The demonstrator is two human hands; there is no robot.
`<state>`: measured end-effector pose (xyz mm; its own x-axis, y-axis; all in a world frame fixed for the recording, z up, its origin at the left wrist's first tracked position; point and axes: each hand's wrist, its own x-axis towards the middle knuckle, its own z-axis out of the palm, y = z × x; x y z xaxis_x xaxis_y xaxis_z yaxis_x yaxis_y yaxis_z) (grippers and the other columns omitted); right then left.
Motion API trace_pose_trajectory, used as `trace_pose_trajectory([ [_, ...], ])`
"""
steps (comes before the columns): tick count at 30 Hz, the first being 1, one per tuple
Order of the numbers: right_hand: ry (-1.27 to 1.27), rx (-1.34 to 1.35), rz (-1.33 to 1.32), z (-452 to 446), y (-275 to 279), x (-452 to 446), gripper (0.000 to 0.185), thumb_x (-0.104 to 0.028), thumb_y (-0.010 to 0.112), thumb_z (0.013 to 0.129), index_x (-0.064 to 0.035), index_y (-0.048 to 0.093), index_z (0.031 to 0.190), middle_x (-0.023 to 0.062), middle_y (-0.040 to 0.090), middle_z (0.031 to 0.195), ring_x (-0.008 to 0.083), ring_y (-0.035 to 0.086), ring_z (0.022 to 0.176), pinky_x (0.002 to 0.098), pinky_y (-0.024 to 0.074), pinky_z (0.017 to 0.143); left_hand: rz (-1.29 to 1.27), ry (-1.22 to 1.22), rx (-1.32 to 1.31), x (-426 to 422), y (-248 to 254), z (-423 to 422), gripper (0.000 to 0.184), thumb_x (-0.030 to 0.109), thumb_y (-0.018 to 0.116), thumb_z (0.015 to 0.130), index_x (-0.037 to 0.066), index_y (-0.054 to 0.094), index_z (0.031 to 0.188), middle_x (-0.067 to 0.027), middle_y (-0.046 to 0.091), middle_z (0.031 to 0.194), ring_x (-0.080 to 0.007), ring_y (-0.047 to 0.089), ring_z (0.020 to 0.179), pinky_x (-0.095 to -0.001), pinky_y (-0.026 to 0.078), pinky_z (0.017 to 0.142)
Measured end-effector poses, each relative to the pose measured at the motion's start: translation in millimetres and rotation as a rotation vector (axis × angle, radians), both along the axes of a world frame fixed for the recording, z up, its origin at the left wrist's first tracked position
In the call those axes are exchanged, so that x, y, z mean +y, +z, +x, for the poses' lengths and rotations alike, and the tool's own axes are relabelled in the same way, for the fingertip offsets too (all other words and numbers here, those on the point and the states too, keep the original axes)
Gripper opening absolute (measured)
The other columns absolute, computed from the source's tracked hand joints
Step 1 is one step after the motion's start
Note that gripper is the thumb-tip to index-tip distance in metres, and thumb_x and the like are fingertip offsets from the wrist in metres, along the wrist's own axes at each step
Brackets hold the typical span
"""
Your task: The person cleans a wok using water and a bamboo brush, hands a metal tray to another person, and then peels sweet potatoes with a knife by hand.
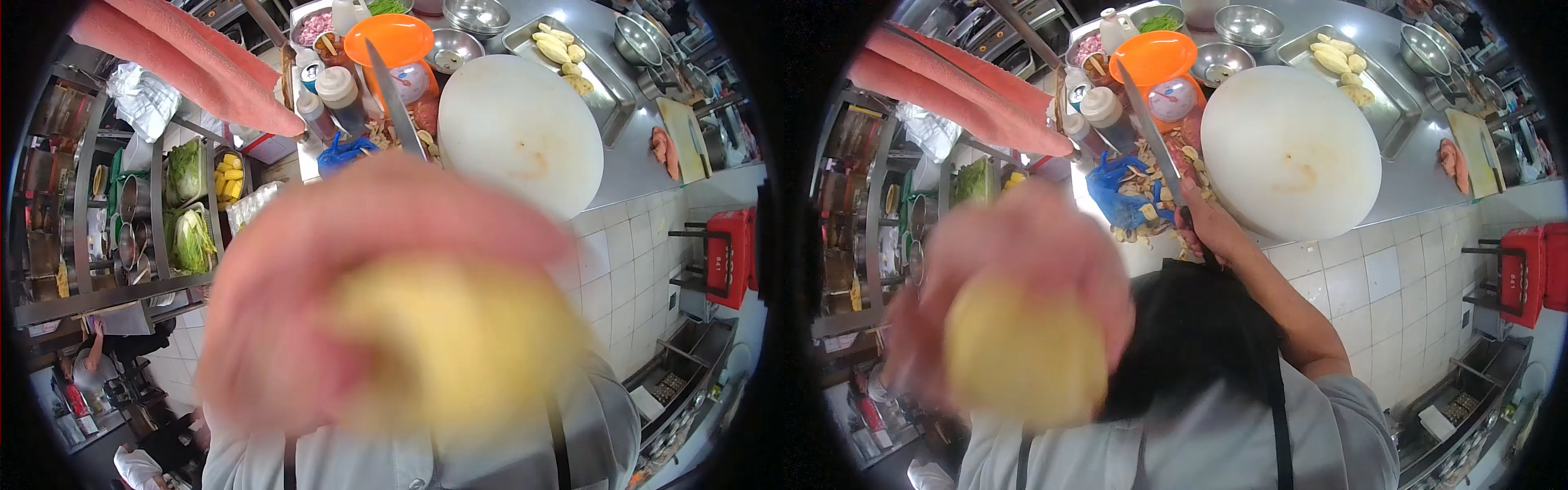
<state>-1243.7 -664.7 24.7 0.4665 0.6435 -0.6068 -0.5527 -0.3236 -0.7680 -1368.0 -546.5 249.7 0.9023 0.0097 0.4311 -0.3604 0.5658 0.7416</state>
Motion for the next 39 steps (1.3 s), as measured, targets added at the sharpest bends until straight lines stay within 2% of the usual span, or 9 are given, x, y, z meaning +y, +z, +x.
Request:
trace_pose_trajectory([
  [4, -0.080, -0.172, -0.016, 8, -26, -4, 0.078, -0.076, 0.037, 0.101, -0.0040, 0.057, 0.078, 0.0045, 0.051, 0.062, 0.0166, 0.050, 0.052, 0.0340, 0.0409, 0.050, -0.350, 0.033, 0.629, 52, -107, 15, 0.053, 0.042, 0.046, 0.110, 0.002, 0.050, 0.144, -0.0190, 0.065, 0.126, -0.0329, 0.070, 0.106, -0.0442, 0.061, 0.084],
  [5, -0.077, -0.305, -0.008, 7, -23, -2, 0.075, -0.072, 0.039, 0.103, -0.0037, 0.059, 0.080, 0.0059, 0.054, 0.064, 0.0183, 0.053, 0.057, 0.0354, 0.0431, 0.054, -0.394, 0.318, 0.977, 51, -125, 24, 0.050, 0.042, 0.047, 0.110, 0.004, 0.052, 0.142, -0.0192, 0.066, 0.125, -0.0363, 0.070, 0.105, -0.0479, 0.060, 0.087],
  [8, 0.010, -0.636, -0.020, -1, -16, -4, 0.067, -0.065, 0.046, 0.103, -0.0024, 0.063, 0.085, 0.0116, 0.063, 0.072, 0.0264, 0.064, 0.070, 0.0412, 0.0492, 0.065, -0.566, 0.216, 1.015, 77, -214, 19, 0.043, 0.038, 0.049, 0.108, 0.004, 0.057, 0.134, -0.0162, 0.066, 0.125, -0.0354, 0.067, 0.110, -0.0497, 0.056, 0.095],
  [16, 0.395, -1.124, -0.008, -21, 11, 12, 0.064, -0.067, 0.057, 0.096, -0.0037, 0.067, 0.091, 0.0194, 0.069, 0.083, 0.0422, 0.069, 0.084, 0.0494, 0.0522, 0.073, -0.490, 0.169, 0.841, 69, -235, 18, 0.042, 0.037, 0.048, 0.109, 0.007, 0.056, 0.136, -0.0125, 0.067, 0.127, -0.0311, 0.064, 0.116, -0.0507, 0.052, 0.099],
  [20, 0.300, -0.994, -0.078, -13, -2, 14, 0.069, -0.068, 0.054, 0.097, -0.0015, 0.068, 0.091, 0.0221, 0.070, 0.086, 0.0438, 0.068, 0.087, 0.0507, 0.0526, 0.076, -0.410, 0.450, 1.110, 57, -210, 17, 0.037, 0.039, 0.049, 0.109, 0.012, 0.058, 0.133, -0.0094, 0.068, 0.120, -0.0281, 0.065, 0.106, -0.0474, 0.054, 0.087],
  [25, 0.148, -0.602, -0.124, 10, -42, 23, 0.083, -0.074, 0.040, 0.100, 0.0027, 0.072, 0.095, 0.0264, 0.071, 0.089, 0.0429, 0.070, 0.092, 0.0481, 0.0527, 0.084, -0.421, 0.446, 1.189, 61, -210, 13, 0.032, 0.037, 0.055, 0.106, 0.011, 0.059, 0.125, -0.0082, 0.067, 0.108, -0.0264, 0.063, 0.096, -0.0427, 0.051, 0.079],
  [28, 0.249, -0.531, -0.186, 11, -31, 27, 0.079, -0.069, 0.037, 0.105, 0.0020, 0.067, 0.085, 0.0101, 0.064, 0.075, 0.0256, 0.061, 0.076, 0.0407, 0.0499, 0.076, -0.457, 0.419, 1.143, 78, -229, 18, 0.032, 0.037, 0.054, 0.106, 0.011, 0.059, 0.124, -0.0080, 0.067, 0.109, -0.0257, 0.063, 0.099, -0.0427, 0.051, 0.081],
  [34, 0.283, -0.794, 0.008, -8, -16, 24, 0.077, -0.071, 0.043, 0.100, 0.0013, 0.071, 0.094, 0.0242, 0.072, 0.091, 0.0444, 0.069, 0.092, 0.0495, 0.0524, 0.081, -0.636, 0.323, 1.116, 76, -232, 26, 0.039, 0.039, 0.048, 0.107, 0.007, 0.060, 0.125, -0.0129, 0.067, 0.109, -0.0288, 0.065, 0.097, -0.0456, 0.056, 0.083],
  [39, 0.241, -0.916, -0.099, 4, -20, 23, 0.072, -0.068, 0.049, 0.099, 0.0003, 0.070, 0.099, 0.0222, 0.071, 0.087, 0.0421, 0.070, 0.089, 0.0490, 0.0530, 0.078, -0.619, 0.276, 1.107, 75, -232, 17, 0.041, 0.040, 0.047, 0.108, 0.005, 0.059, 0.126, -0.0137, 0.067, 0.109, -0.0299, 0.065, 0.097, -0.0440, 0.056, 0.084],
])
